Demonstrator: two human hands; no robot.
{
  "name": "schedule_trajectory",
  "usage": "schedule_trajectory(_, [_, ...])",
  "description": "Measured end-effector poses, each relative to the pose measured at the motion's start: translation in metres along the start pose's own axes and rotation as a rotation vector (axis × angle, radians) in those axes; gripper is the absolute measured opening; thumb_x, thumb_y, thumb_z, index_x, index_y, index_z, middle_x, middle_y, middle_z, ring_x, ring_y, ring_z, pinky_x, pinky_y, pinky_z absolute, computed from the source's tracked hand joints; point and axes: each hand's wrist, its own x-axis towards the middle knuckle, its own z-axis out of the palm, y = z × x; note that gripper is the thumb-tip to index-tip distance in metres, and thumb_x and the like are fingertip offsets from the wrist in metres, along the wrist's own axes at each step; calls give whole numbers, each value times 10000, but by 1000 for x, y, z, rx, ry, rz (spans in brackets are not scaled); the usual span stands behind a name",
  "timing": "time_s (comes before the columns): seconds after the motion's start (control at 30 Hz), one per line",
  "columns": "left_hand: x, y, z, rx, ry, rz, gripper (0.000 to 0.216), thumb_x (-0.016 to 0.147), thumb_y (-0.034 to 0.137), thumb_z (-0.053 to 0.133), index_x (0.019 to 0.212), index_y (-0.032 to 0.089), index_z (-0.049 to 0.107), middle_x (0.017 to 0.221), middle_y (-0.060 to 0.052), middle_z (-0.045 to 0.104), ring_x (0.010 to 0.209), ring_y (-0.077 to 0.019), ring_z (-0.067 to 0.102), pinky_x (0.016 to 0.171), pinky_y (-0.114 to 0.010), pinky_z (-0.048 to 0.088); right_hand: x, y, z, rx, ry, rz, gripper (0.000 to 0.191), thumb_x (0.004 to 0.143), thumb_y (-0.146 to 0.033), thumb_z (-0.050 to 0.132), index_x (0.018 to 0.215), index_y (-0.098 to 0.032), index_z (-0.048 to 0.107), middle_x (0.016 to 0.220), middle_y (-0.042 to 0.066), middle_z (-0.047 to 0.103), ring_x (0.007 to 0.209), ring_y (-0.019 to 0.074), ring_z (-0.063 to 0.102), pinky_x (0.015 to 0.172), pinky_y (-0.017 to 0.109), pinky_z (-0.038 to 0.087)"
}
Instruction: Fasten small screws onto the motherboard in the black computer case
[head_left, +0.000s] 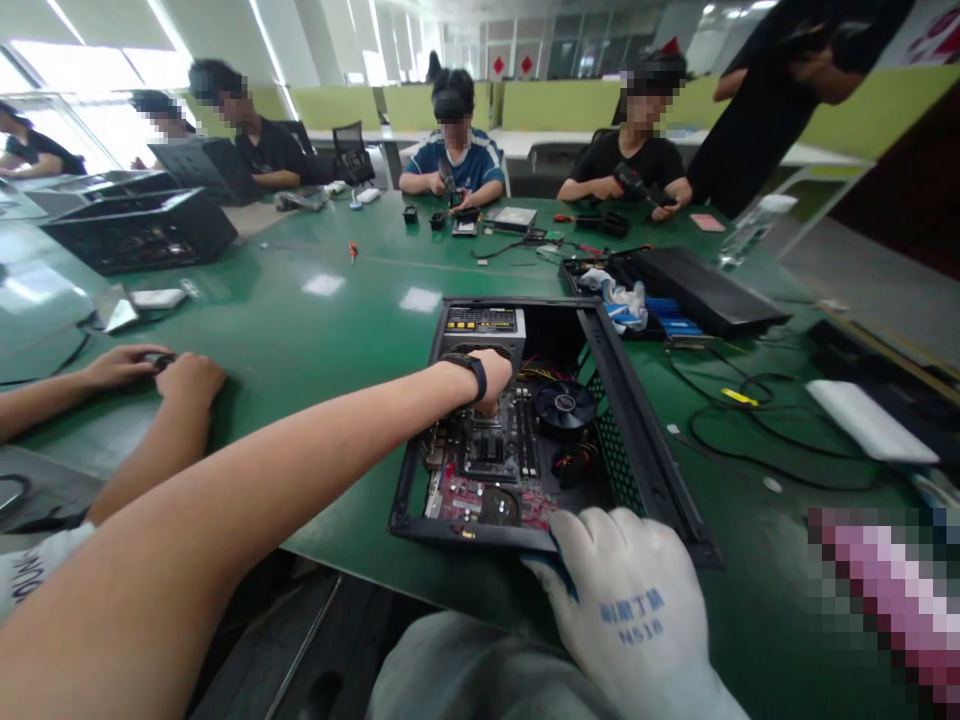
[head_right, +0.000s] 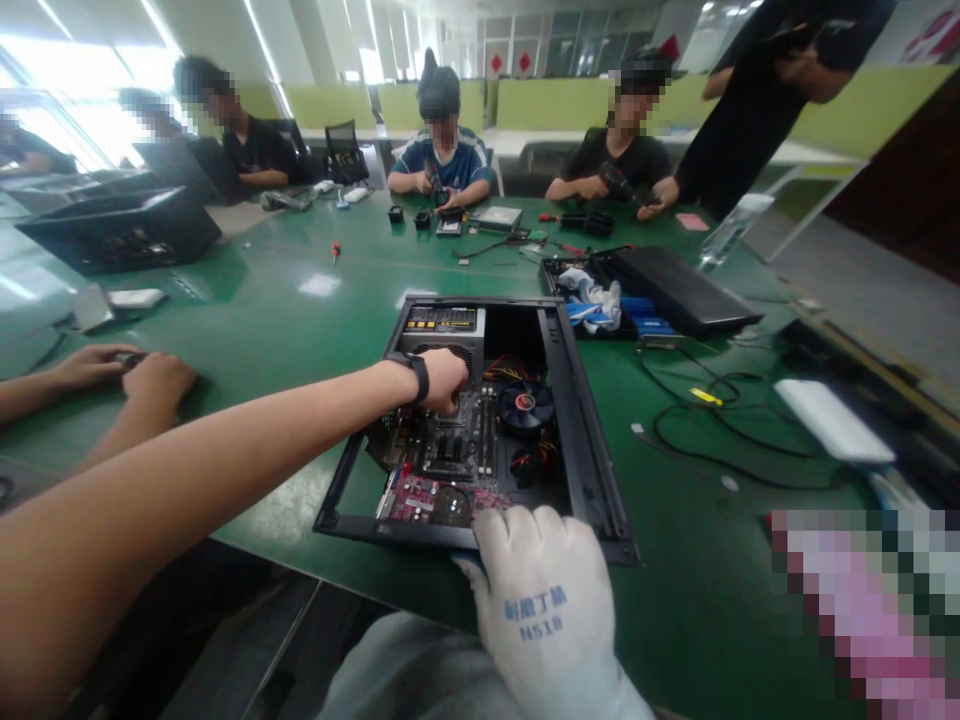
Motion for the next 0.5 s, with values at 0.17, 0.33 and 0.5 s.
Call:
schedule_trajectory(0.17, [13,10,5,2,-113,-5,523,579,281,819,1043,53,735,1051,-224,716,953,-315,682,792,-327,549,-4,-1,1,36,29,4,219,665,-375,765,785,-254,628,658,9,529,645,201,389,628,339,169])
schedule_trajectory(0.33, [21,8,14,14,-129,-19,549,549,254,837,1045,41,736,1050,-237,713,967,-319,684,831,-329,545,-2,-1,2,46,63,-10,221,671,-382,765,765,-254,612,650,13,515,644,201,366,625,342,157])
schedule_trajectory(0.5, [26,11,14,48,-141,1,531,554,282,835,1032,69,744,1033,-216,725,962,-304,687,810,-310,547,-4,0,3,50,45,-4,219,700,-405,742,772,-251,605,670,20,524,650,198,357,624,341,145])
